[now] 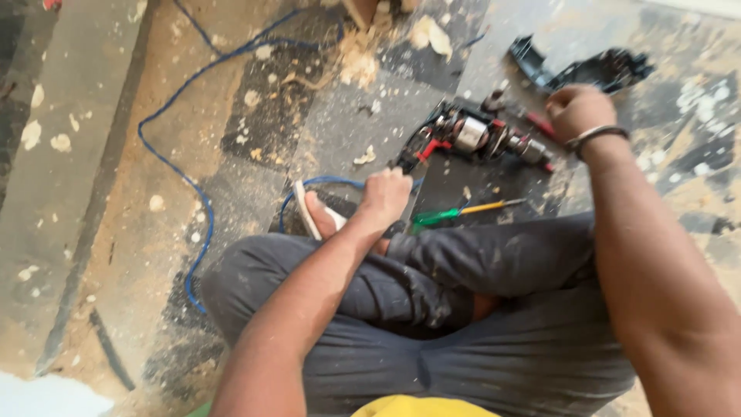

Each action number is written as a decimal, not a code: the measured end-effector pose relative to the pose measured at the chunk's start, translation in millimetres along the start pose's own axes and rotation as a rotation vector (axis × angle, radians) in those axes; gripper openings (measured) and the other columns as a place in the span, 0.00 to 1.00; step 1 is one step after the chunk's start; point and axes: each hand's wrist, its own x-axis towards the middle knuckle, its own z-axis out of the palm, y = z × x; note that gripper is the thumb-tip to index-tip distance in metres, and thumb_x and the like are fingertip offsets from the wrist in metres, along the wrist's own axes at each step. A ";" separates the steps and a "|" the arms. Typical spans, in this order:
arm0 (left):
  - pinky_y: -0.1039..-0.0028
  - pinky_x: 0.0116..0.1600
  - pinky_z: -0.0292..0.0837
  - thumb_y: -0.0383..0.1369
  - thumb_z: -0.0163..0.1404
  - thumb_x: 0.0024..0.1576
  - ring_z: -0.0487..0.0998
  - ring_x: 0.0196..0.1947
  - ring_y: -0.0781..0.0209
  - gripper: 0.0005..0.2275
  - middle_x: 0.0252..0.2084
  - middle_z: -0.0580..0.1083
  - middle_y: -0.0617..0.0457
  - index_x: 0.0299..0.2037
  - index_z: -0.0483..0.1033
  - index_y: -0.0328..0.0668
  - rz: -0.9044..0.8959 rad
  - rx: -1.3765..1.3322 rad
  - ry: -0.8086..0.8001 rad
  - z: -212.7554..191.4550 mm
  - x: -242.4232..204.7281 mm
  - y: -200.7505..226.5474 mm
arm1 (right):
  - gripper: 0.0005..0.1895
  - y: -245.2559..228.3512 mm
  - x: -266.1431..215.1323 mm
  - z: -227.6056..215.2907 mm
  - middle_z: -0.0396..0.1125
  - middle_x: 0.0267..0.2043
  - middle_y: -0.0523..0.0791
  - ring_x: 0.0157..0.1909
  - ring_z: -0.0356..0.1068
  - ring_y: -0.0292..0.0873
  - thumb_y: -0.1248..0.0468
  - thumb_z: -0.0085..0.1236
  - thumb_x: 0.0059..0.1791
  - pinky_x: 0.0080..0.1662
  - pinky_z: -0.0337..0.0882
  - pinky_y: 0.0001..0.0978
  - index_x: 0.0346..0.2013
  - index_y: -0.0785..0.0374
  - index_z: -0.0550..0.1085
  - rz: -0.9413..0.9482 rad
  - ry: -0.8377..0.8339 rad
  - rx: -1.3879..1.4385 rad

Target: The person is repairing a power drill by connecting internal wires and using pliers to strip or crimp them.

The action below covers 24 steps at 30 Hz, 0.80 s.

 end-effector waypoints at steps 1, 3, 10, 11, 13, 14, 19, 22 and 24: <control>0.58 0.43 0.78 0.30 0.50 0.60 0.82 0.43 0.49 0.06 0.40 0.78 0.48 0.35 0.81 0.47 0.003 0.000 0.013 1.0 -1.7 -5.0 | 0.10 4.4 6.4 5.7 0.76 0.44 0.51 0.45 0.76 0.51 0.60 0.60 0.56 0.48 0.75 0.43 0.46 0.63 0.82 -0.005 0.012 -0.004; 0.55 0.42 0.76 0.32 0.47 0.57 0.80 0.41 0.45 0.09 0.38 0.77 0.45 0.32 0.81 0.44 0.136 -0.049 -0.009 5.9 -10.7 -11.8 | 0.13 15.0 16.0 19.0 0.75 0.49 0.51 0.49 0.75 0.56 0.56 0.56 0.53 0.51 0.74 0.49 0.48 0.53 0.82 0.065 -0.212 -0.230; 0.54 0.45 0.74 0.39 0.53 0.53 0.79 0.43 0.44 0.08 0.38 0.78 0.46 0.35 0.80 0.46 0.174 -0.142 -0.149 -74.8 -4.4 -13.9 | 0.21 -18.6 29.3 18.4 0.76 0.50 0.48 0.52 0.76 0.52 0.49 0.70 0.40 0.51 0.76 0.45 0.45 0.51 0.82 0.182 -0.343 -0.303; 0.53 0.46 0.73 0.40 0.53 0.56 0.79 0.44 0.43 0.09 0.39 0.79 0.45 0.38 0.80 0.47 0.059 -0.187 -0.252 -88.2 -2.2 -16.6 | 0.25 -16.6 30.8 18.7 0.74 0.49 0.49 0.52 0.74 0.52 0.49 0.73 0.37 0.51 0.75 0.44 0.45 0.52 0.80 0.156 -0.323 -0.280; 0.53 0.47 0.73 0.41 0.52 0.60 0.79 0.44 0.43 0.09 0.40 0.79 0.45 0.40 0.80 0.49 -0.056 -0.228 -0.352 -111.8 -2.7 -23.5 | 0.29 -13.4 30.6 21.2 0.73 0.49 0.49 0.52 0.73 0.52 0.50 0.76 0.34 0.51 0.74 0.44 0.45 0.53 0.78 0.129 -0.298 -0.255; 0.53 0.47 0.73 0.42 0.53 0.59 0.80 0.43 0.42 0.10 0.40 0.79 0.45 0.42 0.80 0.49 -0.086 -0.294 -0.267 -122.5 -3.1 -28.8 | 0.28 -12.9 31.2 23.2 0.73 0.48 0.49 0.52 0.73 0.51 0.49 0.75 0.36 0.52 0.74 0.43 0.46 0.53 0.77 0.142 -0.357 -0.253; 0.56 0.46 0.74 0.46 0.48 0.60 0.82 0.38 0.46 0.12 0.38 0.80 0.50 0.44 0.80 0.53 -0.318 -0.431 -0.248 -199.0 -24.9 -48.4 | 0.13 1.3 26.5 28.6 0.75 0.48 0.48 0.52 0.75 0.51 0.57 0.61 0.47 0.52 0.75 0.43 0.46 0.51 0.80 0.071 -0.351 -0.225; 0.56 0.44 0.73 0.45 0.51 0.61 0.80 0.38 0.42 0.13 0.36 0.79 0.43 0.42 0.79 0.44 -0.218 -0.391 -0.066 -200.2 -39.8 -79.5 | 0.12 -14.0 18.7 -10.4 0.76 0.47 0.48 0.49 0.76 0.48 0.63 0.54 0.52 0.52 0.75 0.41 0.46 0.48 0.82 0.143 -0.394 -0.344; 0.56 0.43 0.73 0.44 0.51 0.59 0.80 0.36 0.43 0.13 0.34 0.79 0.43 0.40 0.80 0.44 -0.275 -0.450 -0.010 -200.8 -45.7 -91.1 | 0.14 -33.7 4.5 -55.9 0.77 0.47 0.48 0.44 0.73 0.44 0.53 0.51 0.57 0.50 0.75 0.40 0.47 0.55 0.81 0.391 -0.508 -0.132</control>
